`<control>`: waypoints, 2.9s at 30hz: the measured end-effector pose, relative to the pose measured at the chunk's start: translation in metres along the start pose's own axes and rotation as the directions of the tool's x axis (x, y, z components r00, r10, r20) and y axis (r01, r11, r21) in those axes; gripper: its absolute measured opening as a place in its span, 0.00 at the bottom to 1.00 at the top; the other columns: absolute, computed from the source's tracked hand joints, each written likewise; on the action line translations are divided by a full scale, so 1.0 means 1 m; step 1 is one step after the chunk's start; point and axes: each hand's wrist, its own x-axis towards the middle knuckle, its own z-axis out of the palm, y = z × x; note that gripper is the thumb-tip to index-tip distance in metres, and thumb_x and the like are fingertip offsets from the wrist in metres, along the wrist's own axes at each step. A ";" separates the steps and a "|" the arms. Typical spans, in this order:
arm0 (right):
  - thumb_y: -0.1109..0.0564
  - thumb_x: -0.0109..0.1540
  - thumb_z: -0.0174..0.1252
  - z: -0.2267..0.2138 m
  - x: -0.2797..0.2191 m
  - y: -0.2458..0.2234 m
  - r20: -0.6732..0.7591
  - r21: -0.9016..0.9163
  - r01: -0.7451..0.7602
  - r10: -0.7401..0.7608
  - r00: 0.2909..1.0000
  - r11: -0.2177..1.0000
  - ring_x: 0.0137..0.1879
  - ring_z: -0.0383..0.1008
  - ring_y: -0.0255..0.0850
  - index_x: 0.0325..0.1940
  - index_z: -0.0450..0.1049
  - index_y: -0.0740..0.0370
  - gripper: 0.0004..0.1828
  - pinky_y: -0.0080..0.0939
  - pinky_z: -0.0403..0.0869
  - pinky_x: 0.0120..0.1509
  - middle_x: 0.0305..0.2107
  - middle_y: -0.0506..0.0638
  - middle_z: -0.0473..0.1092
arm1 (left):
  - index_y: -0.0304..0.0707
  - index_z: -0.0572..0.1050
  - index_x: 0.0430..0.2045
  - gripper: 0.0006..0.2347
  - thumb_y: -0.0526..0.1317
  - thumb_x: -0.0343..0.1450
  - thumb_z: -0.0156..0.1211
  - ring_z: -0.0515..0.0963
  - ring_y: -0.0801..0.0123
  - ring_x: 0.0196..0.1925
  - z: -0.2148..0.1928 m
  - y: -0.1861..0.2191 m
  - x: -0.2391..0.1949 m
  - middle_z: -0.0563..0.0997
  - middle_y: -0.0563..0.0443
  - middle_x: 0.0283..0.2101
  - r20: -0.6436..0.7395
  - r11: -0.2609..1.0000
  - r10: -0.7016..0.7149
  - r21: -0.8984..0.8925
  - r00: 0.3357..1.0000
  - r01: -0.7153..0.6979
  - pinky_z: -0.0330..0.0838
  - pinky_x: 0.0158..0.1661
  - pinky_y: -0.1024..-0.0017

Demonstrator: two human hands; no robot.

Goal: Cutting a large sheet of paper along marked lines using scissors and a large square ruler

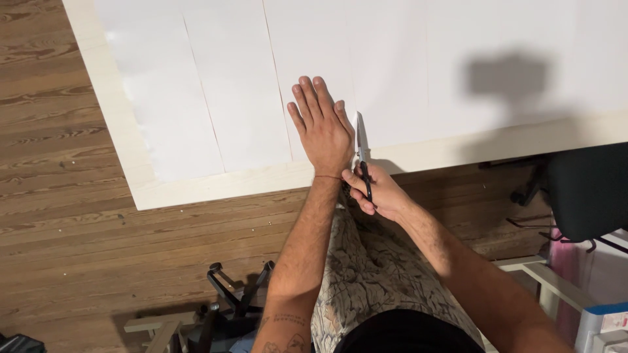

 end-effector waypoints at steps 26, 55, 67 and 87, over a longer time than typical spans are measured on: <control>0.47 0.66 0.65 -0.003 0.042 -0.066 0.037 0.023 -0.018 0.017 0.999 1.000 0.08 0.59 0.31 0.35 0.63 0.59 0.19 0.31 0.57 0.07 0.14 0.48 0.61 | 0.37 0.50 0.75 0.26 0.49 0.81 0.38 0.42 0.50 0.81 -0.010 0.000 0.007 0.46 0.38 0.79 0.101 0.998 0.020 -0.064 0.995 -0.013 0.28 0.77 0.52; 0.43 0.65 0.66 0.007 0.095 -0.135 0.008 -0.014 -0.026 0.026 1.000 1.000 0.09 0.55 0.27 0.34 0.63 0.55 0.21 0.27 0.54 0.08 0.14 0.45 0.60 | 0.34 0.56 0.72 0.37 0.62 0.73 0.42 0.48 0.47 0.80 -0.013 0.001 0.012 0.53 0.34 0.77 0.000 0.998 0.050 -0.039 0.999 -0.049 0.34 0.75 0.49; 0.41 0.64 0.67 0.015 0.123 -0.175 0.005 -0.058 -0.011 0.012 1.000 0.998 0.10 0.55 0.27 0.35 0.61 0.54 0.23 0.27 0.55 0.09 0.15 0.45 0.62 | 0.34 0.60 0.70 0.43 0.70 0.67 0.52 0.51 0.48 0.79 -0.017 0.004 0.018 0.57 0.35 0.75 -0.017 0.999 0.030 -0.021 0.999 -0.030 0.39 0.75 0.50; 0.42 0.64 0.68 0.019 0.163 -0.222 -0.006 -0.090 0.009 -0.010 1.000 0.996 0.10 0.55 0.27 0.35 0.61 0.53 0.22 0.27 0.56 0.09 0.14 0.44 0.60 | 0.35 0.60 0.70 0.45 0.73 0.66 0.52 0.53 0.49 0.78 -0.015 0.002 0.019 0.59 0.36 0.75 -0.025 1.000 0.026 -0.004 0.999 -0.026 0.43 0.74 0.50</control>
